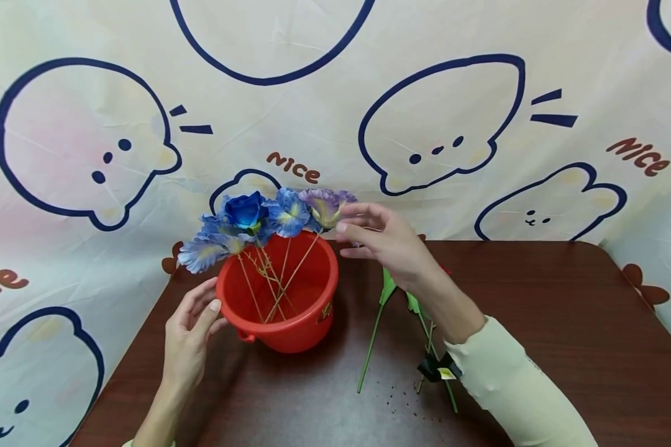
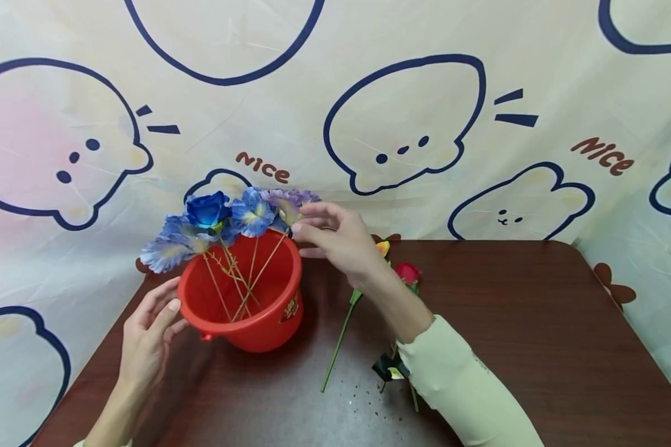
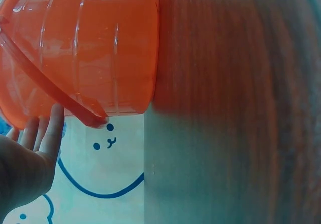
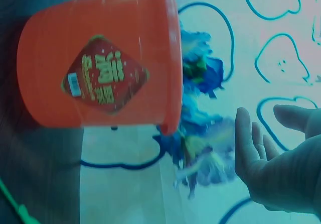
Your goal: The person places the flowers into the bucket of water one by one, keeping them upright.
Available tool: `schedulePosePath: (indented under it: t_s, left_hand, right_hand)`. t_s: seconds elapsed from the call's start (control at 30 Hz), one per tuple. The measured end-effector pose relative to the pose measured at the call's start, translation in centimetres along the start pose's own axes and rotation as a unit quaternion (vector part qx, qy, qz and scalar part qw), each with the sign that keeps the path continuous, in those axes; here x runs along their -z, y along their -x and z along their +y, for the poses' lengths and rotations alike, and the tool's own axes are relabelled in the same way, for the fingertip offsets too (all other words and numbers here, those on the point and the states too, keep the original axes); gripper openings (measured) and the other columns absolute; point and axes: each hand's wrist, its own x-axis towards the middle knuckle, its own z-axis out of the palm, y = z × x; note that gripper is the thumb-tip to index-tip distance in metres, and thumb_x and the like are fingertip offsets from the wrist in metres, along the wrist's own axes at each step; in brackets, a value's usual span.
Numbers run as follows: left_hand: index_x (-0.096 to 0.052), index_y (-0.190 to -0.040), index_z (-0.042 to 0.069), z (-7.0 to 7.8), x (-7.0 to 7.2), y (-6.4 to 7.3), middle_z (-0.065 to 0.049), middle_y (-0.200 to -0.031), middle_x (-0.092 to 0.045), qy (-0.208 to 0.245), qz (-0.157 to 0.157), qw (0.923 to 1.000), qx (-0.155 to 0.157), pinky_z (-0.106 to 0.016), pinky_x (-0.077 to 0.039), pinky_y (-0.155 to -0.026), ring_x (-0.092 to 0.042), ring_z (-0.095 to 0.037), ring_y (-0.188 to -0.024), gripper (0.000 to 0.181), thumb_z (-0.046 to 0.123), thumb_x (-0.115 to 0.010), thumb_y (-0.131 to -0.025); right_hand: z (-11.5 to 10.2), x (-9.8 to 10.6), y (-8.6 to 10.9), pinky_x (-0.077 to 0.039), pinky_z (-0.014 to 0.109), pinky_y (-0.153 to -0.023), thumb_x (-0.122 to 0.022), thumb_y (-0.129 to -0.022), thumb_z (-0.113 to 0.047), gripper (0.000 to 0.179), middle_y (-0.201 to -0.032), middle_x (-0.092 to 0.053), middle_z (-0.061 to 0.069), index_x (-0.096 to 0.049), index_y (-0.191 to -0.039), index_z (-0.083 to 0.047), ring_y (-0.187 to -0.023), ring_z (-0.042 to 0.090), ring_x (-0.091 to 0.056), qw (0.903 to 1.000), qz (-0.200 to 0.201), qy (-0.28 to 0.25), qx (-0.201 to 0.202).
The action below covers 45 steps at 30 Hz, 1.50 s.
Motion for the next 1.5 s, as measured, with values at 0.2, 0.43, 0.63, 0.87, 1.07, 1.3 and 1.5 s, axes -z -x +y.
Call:
schedulePosePath:
  t_s: [0.2, 0.43, 0.63, 0.87, 1.07, 1.3, 1.5]
  left_hand:
    - [-0.049, -0.144, 0.005, 0.0, -0.1, 0.0, -0.003, -0.124, -0.065, 0.004, -0.002, 1.0000, -0.004, -0.025, -0.060, -0.079, -0.068, -0.014, -0.105, 0.044, 0.011, -0.057, -0.101]
    - [-0.050, -0.144, 0.007, 0.0, 0.0, 0.0, -0.003, -0.125, -0.064, 0.006, 0.001, 1.0000, 0.000, -0.025, -0.060, -0.079, -0.068, -0.014, -0.106, 0.043, 0.012, -0.056, -0.101]
    - [-0.049, -0.144, 0.006, -0.1, -0.1, 0.0, -0.004, -0.125, -0.064, 0.007, -0.003, 1.0000, -0.006, -0.025, -0.060, -0.079, -0.068, -0.015, -0.106, 0.044, 0.010, -0.056, -0.101]
    - [-0.049, -0.144, 0.005, 0.0, -0.2, -0.2, -0.005, -0.124, -0.064, 0.015, -0.007, 0.9998, -0.012, -0.026, -0.060, -0.079, -0.068, -0.015, -0.105, 0.044, 0.010, -0.056, -0.101]
    - [-0.049, -0.143, 0.005, 0.1, -0.2, -0.2, -0.005, -0.123, -0.064, 0.020, -0.001, 0.9998, -0.001, -0.026, -0.060, -0.079, -0.068, -0.016, -0.105, 0.043, 0.011, -0.056, -0.101]
    - [-0.049, -0.143, 0.004, 0.1, -0.1, -0.1, -0.006, -0.123, -0.065, 0.020, 0.000, 0.9998, -0.004, -0.026, -0.060, -0.078, -0.068, -0.016, -0.104, 0.044, 0.010, -0.057, -0.101]
    - [-0.049, -0.143, 0.005, 0.1, -0.1, 0.0, -0.004, -0.123, -0.065, 0.011, 0.002, 0.9999, -0.004, -0.025, -0.060, -0.078, -0.069, -0.015, -0.104, 0.044, 0.010, -0.057, -0.101]
  right_hand:
    - [0.2, 3.2, 1.4, -0.058, 0.043, -0.089, -0.069, -0.095, -0.020, 0.046, -0.123, -0.060, 0.015, -0.053, -0.137, -0.008, -0.110, 0.033, -0.067, 0.9995, 0.024, -0.019, -0.005]
    - [1.0, 6.0, 2.7, -0.059, 0.037, -0.086, -0.074, -0.091, -0.024, 0.052, -0.116, -0.064, 0.014, -0.053, -0.136, -0.009, -0.096, 0.023, -0.073, 0.9978, 0.056, -0.032, -0.018]
    - [2.2, 8.0, 3.6, -0.060, 0.036, -0.085, -0.075, -0.090, -0.028, 0.052, -0.117, -0.066, 0.008, -0.054, -0.134, -0.010, -0.098, 0.018, -0.073, 0.9961, 0.083, -0.014, -0.028]
    - [3.6, 10.4, 4.9, -0.060, 0.034, -0.084, -0.077, -0.088, -0.031, 0.060, -0.117, -0.067, 0.007, -0.051, -0.137, -0.007, -0.099, 0.019, -0.072, 0.9935, 0.102, -0.026, -0.044]
    - [5.5, 11.9, 5.9, -0.059, 0.036, -0.086, -0.075, -0.089, -0.029, 0.056, -0.119, -0.065, 0.009, -0.051, -0.136, -0.008, -0.103, 0.019, -0.070, 0.9914, 0.110, -0.023, -0.066]
    - [7.6, 13.1, 7.0, -0.058, 0.041, -0.089, -0.075, -0.090, -0.028, 0.052, -0.118, -0.068, 0.007, -0.051, -0.132, -0.009, -0.106, 0.022, -0.070, 0.9894, 0.114, -0.017, -0.088]
    - [8.8, 13.8, 7.6, -0.058, 0.040, -0.090, -0.074, -0.090, -0.032, 0.057, -0.120, -0.069, 0.006, -0.049, -0.135, -0.007, -0.109, 0.024, -0.069, 0.9880, 0.115, 0.014, -0.102]
